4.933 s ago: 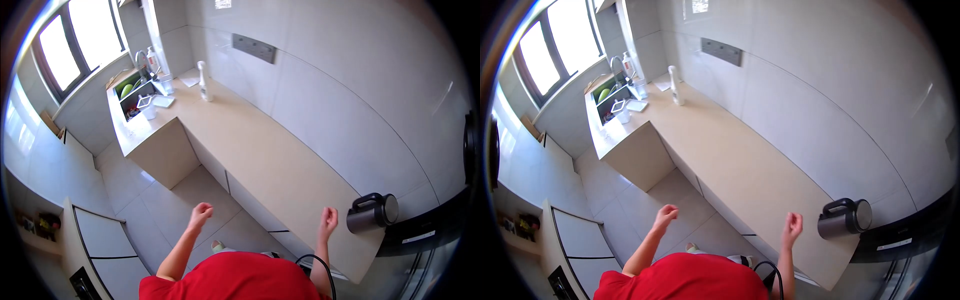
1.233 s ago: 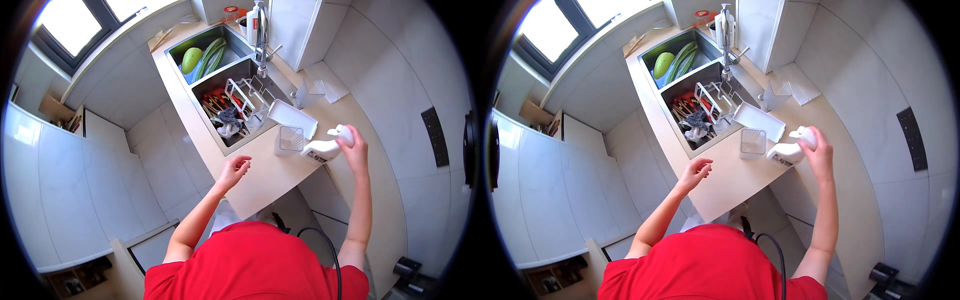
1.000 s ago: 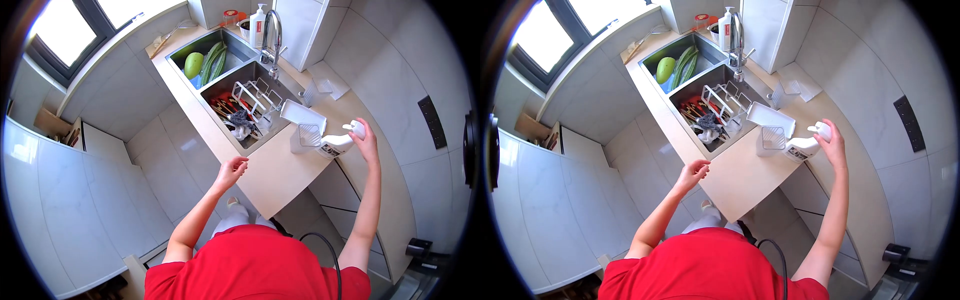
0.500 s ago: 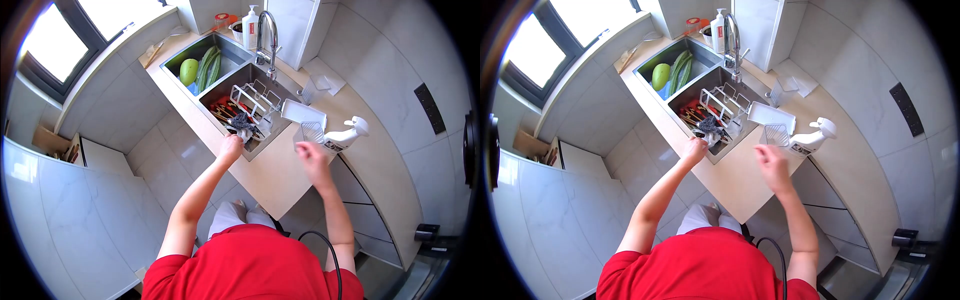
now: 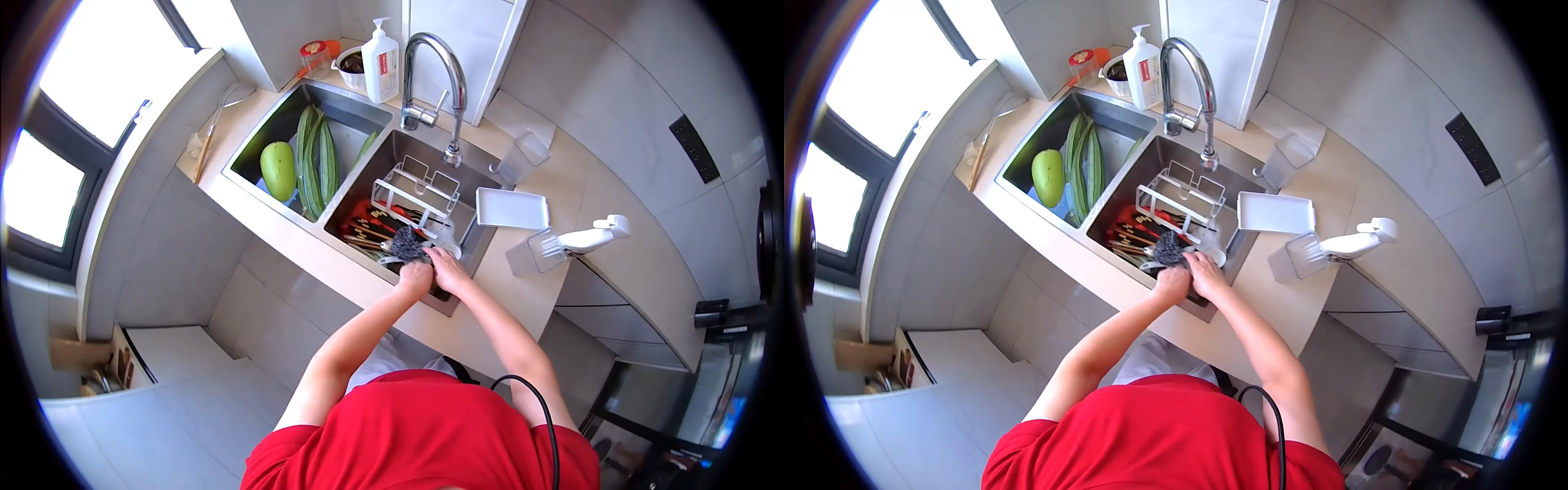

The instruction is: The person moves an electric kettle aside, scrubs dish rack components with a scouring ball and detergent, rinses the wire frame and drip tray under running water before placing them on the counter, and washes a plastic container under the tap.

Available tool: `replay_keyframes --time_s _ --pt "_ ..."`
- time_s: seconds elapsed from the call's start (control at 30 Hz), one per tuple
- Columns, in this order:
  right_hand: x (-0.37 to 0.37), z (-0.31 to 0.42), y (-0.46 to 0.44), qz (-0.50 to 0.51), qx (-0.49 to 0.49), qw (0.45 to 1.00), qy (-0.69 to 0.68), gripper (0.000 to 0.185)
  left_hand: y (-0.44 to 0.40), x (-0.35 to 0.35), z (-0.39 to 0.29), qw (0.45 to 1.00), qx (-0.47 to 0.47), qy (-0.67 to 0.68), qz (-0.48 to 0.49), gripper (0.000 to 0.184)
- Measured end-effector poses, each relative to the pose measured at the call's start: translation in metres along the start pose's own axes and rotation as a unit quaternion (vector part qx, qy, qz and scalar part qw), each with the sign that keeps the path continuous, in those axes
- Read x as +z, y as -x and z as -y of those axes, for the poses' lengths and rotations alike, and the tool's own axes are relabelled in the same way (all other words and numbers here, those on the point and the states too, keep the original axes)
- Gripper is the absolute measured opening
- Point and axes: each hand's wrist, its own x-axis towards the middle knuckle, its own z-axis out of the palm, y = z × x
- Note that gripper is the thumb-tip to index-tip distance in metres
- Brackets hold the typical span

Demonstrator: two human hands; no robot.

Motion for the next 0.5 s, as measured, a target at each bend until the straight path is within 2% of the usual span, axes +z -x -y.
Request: replay_keyframes --time_s 0.07,0.13,0.2,0.23,0.27,0.33,0.37,0.4,0.47,0.5 --pt "0.003 0.009 -0.011 0.051 0.087 0.995 0.024 0.056 0.006 -0.007 0.016 0.996 0.089 0.007 0.008 0.016" --pt "0.011 0.014 -0.018 0.056 0.096 0.993 0.036 0.06 0.013 -0.034 0.035 0.988 0.133 0.057 0.058 0.016" --pt "0.022 0.016 -0.026 0.044 0.104 0.992 0.053 0.067 0.014 -0.04 0.063 0.98 0.158 0.121 0.004 0.015" --pt "0.028 0.019 -0.029 0.007 0.121 0.991 0.054 0.053 0.009 -0.046 0.077 0.975 0.181 0.124 -0.029 0.018" --pt "0.032 0.019 -0.034 0.006 0.129 0.99 0.051 0.053 0.005 -0.053 0.09 0.977 0.146 0.155 -0.004 0.02" --pt "0.036 0.018 -0.039 0.019 0.151 0.984 0.088 0.036 0.002 -0.057 0.116 0.969 0.137 0.193 -0.071 0.021" --pt "0.038 0.019 -0.039 -0.067 0.148 0.985 0.055 0.022 0.001 -0.059 0.125 0.967 0.117 0.217 -0.069 0.021" --pt "0.031 0.023 -0.038 -0.066 0.153 0.985 0.053 0.022 0.003 -0.066 0.131 0.964 0.095 0.241 -0.067 0.021" --pt "-0.004 0.037 -0.036 -0.243 0.059 0.968 -0.029 0.02 0.005 -0.067 0.144 0.95 0.052 0.305 -0.049 0.019" --pt "-0.024 0.047 -0.035 -0.297 0.033 0.95 -0.09 0.017 0.006 -0.063 0.152 0.944 0.038 0.326 -0.031 0.023"
